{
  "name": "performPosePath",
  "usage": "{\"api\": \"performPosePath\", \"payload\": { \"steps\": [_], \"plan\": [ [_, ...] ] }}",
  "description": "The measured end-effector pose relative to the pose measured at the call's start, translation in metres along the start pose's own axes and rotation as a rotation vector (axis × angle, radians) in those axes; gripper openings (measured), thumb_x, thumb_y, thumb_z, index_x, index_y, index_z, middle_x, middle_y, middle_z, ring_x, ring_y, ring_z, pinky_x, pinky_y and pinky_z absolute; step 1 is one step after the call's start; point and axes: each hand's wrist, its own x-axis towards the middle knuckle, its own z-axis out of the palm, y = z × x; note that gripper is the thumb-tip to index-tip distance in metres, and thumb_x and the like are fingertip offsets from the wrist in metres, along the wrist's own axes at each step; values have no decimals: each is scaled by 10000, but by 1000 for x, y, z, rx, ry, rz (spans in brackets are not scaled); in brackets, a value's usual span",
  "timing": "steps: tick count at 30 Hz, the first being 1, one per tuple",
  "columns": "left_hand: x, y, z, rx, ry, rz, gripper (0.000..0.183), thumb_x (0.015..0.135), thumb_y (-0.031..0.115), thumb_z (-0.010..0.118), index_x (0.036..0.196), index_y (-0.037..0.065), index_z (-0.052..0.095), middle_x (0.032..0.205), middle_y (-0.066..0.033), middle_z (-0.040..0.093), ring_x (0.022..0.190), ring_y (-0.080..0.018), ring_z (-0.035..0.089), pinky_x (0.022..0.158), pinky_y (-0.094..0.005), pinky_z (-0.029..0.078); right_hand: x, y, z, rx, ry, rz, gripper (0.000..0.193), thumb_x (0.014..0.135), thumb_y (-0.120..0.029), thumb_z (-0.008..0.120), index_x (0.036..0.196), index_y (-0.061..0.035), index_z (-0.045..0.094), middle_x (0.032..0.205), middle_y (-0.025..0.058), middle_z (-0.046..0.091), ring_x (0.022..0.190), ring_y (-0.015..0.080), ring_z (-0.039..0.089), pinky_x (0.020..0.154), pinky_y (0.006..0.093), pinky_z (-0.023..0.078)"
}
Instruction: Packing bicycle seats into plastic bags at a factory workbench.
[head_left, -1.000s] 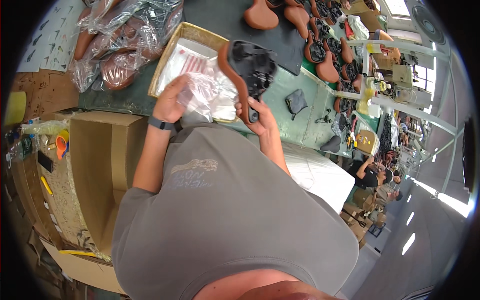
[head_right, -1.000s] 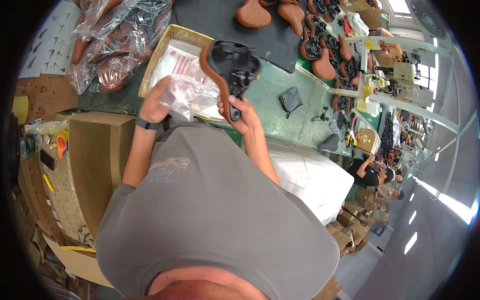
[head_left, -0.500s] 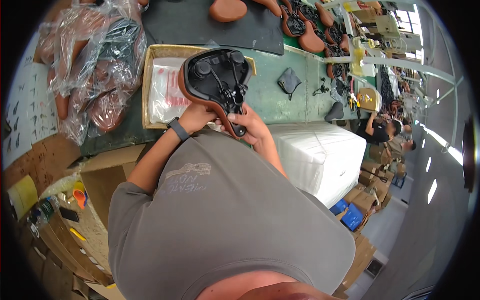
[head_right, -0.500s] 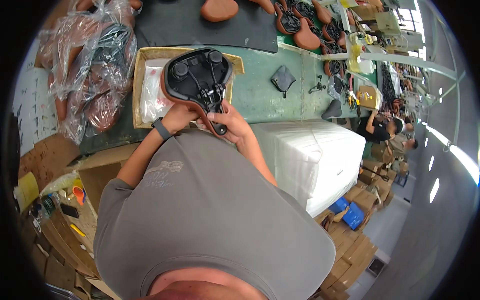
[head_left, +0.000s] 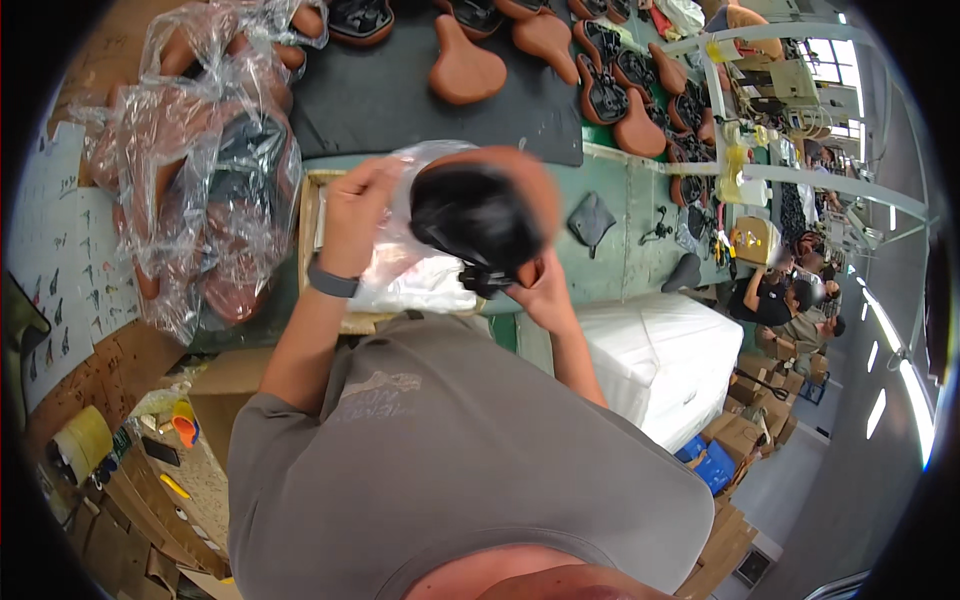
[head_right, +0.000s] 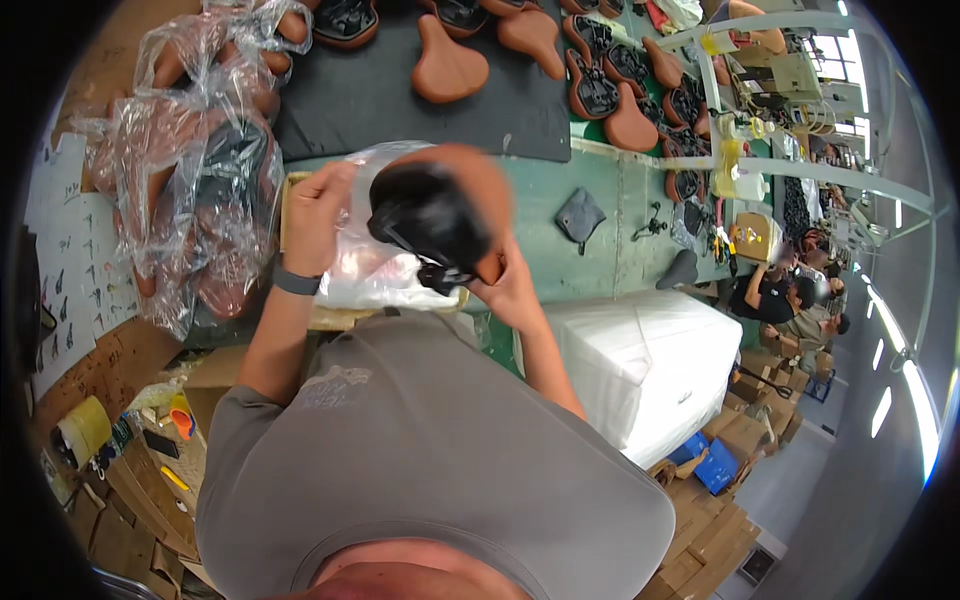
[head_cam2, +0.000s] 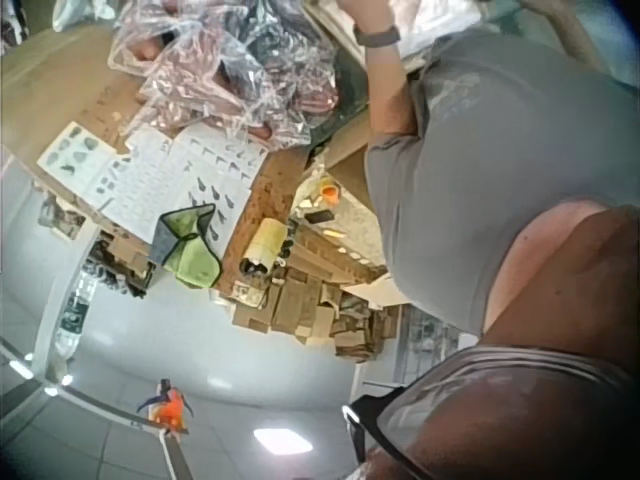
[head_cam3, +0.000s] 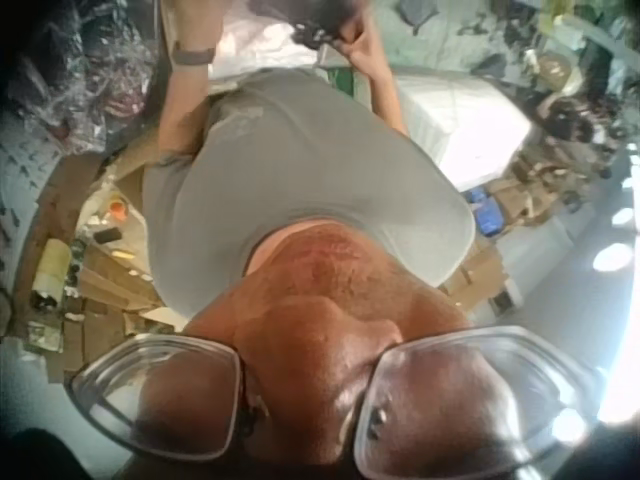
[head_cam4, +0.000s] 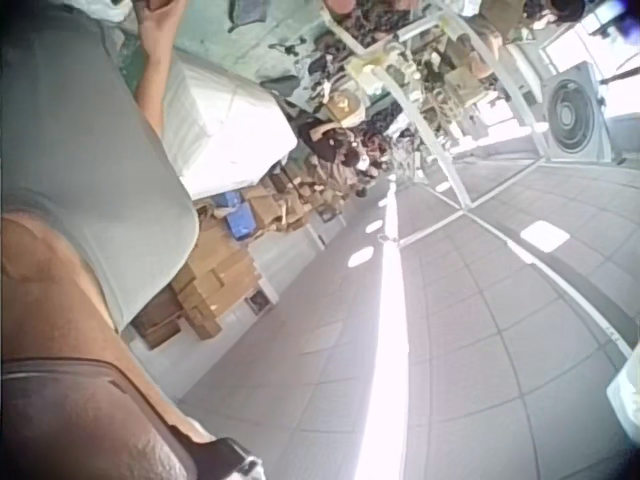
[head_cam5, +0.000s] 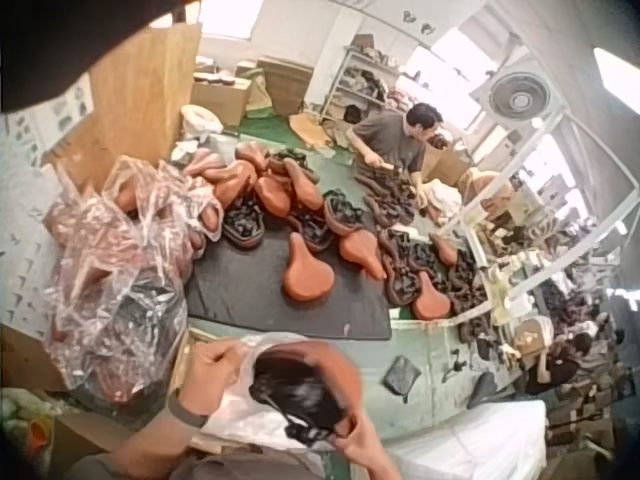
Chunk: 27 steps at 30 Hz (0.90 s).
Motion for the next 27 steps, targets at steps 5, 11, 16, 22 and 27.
{"api": "performPosePath", "payload": {
  "steps": [5, 11, 16, 22, 27],
  "plan": [
    [37, 42, 70, 413, -809, 764, 106, 942, 52, 774, 1041, 27, 797, 903, -69, 688, 806, -220, 648, 722, -346, 514, 109, 7, 21, 777, 110, 569, 768, 1036, -308, 771, 1665, -46, 418, 1298, 124, 718, 1077, 245, 747, 894, 362, 632],
    [100, 39, -46, 402, 430, 462, 199, 1117, 139, 683, 1090, -31, 783, 955, -26, 672, 830, -111, 615, 783, -265, 489, 318, 98, -41, 388, -79, 423, 848, 1015, -350, 820, 1647, 15, 389, 1323, 163, 710, 1120, 307, 728, 887, 432, 636],
    [109, -22, -32, 822, 894, 681, 753, 1035, 143, 767, 1658, -24, 379, 1605, -206, 516, 1535, -347, 460, 1301, -498, 358, 475, 169, -4, 617, 57, 567, 919, 955, -393, 891, 1620, 11, 404, 1488, 235, 612, 1322, 434, 665, 964, 579, 638],
    [114, -116, 2, 1431, -348, 503, 453, 837, 240, 866, 1249, 92, 751, 1232, -196, 699, 1236, -385, 638, 1093, -542, 507, 472, 207, -27, 589, 101, 458, 820, 921, -331, 918, 1533, -57, 447, 1526, 211, 567, 1277, 385, 685, 913, 585, 662],
    [142, -110, -3, 1386, -612, 521, 269, 843, 60, 706, 1102, 81, 772, 972, -77, 712, 961, -305, 690, 851, -442, 582, 321, 246, -130, 148, 400, 235, 1019, 911, -326, 921, 1686, -56, 317, 1489, 226, 611, 1271, 323, 705, 881, 480, 674]
  ]
}}
